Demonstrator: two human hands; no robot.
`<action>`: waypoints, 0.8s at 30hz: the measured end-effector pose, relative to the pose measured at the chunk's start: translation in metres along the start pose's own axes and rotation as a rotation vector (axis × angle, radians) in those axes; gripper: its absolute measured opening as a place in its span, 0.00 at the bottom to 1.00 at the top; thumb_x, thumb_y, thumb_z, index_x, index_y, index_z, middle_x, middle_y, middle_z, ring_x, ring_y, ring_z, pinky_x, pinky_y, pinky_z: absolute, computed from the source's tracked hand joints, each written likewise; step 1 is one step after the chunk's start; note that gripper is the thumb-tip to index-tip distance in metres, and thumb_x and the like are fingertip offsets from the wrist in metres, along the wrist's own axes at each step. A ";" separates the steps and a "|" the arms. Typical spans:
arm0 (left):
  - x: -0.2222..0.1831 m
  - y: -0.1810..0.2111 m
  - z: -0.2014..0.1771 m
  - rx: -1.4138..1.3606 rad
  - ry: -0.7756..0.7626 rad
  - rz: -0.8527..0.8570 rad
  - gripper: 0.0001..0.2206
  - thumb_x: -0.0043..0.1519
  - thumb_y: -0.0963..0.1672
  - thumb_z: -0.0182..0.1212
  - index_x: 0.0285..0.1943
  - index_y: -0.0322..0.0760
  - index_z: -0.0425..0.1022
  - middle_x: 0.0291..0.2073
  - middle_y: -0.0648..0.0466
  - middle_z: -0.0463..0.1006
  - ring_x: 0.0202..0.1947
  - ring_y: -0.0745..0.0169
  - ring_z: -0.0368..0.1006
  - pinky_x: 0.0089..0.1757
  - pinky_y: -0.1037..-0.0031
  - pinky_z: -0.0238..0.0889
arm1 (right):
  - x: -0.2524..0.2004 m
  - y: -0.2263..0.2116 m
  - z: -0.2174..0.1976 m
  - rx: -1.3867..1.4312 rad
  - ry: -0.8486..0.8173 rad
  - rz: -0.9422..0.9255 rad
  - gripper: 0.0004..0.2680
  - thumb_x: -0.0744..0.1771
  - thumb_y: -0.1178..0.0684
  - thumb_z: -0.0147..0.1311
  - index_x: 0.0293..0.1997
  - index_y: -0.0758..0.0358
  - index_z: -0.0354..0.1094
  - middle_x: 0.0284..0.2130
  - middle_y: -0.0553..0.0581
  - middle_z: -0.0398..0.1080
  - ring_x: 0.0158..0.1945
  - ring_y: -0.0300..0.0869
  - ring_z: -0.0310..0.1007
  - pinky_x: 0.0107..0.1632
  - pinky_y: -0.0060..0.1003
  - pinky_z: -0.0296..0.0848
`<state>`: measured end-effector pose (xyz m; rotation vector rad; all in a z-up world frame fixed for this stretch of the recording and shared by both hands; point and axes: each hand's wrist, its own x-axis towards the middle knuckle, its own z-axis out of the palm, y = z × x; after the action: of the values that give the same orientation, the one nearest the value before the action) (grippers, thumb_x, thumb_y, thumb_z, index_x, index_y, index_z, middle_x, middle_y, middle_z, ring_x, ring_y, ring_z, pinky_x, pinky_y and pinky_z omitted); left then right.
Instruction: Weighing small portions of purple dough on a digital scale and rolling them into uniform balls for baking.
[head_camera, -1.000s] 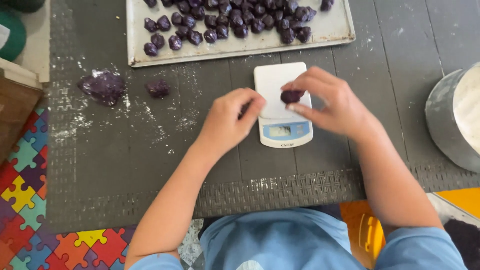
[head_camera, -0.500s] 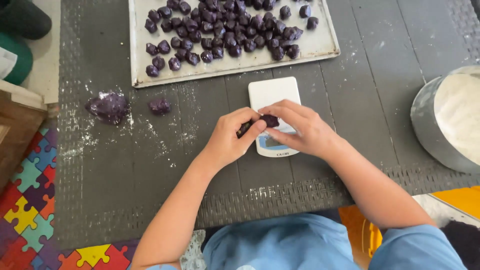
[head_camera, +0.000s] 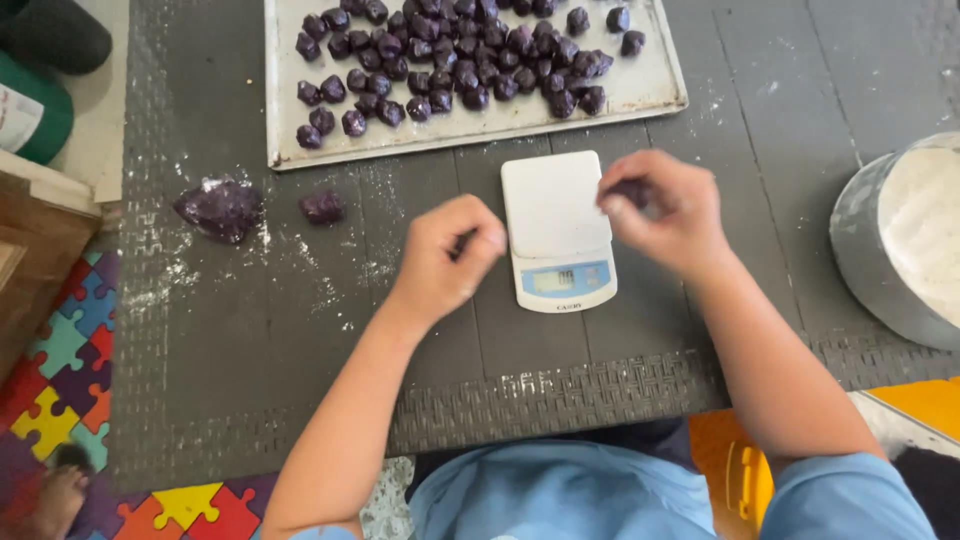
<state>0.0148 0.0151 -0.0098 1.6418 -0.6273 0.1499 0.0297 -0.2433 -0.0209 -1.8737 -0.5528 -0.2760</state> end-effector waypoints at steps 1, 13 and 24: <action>0.005 0.002 -0.006 -0.004 0.000 0.007 0.10 0.60 0.44 0.55 0.24 0.41 0.71 0.17 0.57 0.69 0.19 0.70 0.61 0.23 0.80 0.57 | 0.007 -0.002 -0.003 -0.007 0.002 -0.004 0.07 0.63 0.54 0.60 0.38 0.66 0.70 0.30 0.57 0.72 0.27 0.39 0.68 0.32 0.30 0.67; 0.006 -0.005 -0.029 -1.052 0.512 -0.604 0.19 0.54 0.35 0.42 0.55 0.37 0.62 0.27 0.55 0.62 0.25 0.72 0.57 0.24 0.86 0.50 | 0.023 -0.003 -0.013 -0.419 -0.001 -0.160 0.12 0.71 0.54 0.44 0.58 0.73 0.59 0.45 0.66 0.68 0.42 0.49 0.71 0.48 0.43 0.68; 0.010 0.033 -0.045 -0.192 0.394 -0.252 0.13 0.67 0.47 0.36 0.40 0.35 0.66 0.10 0.59 0.55 0.09 0.74 0.47 0.14 0.83 0.39 | 0.026 -0.003 -0.023 -0.308 0.052 0.048 0.13 0.69 0.63 0.41 0.62 0.66 0.53 0.48 0.65 0.65 0.49 0.47 0.67 0.50 0.39 0.68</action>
<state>0.0186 0.0538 0.0322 1.4377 -0.1280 0.2154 0.0523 -0.2576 0.0019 -2.1671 -0.4481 -0.3951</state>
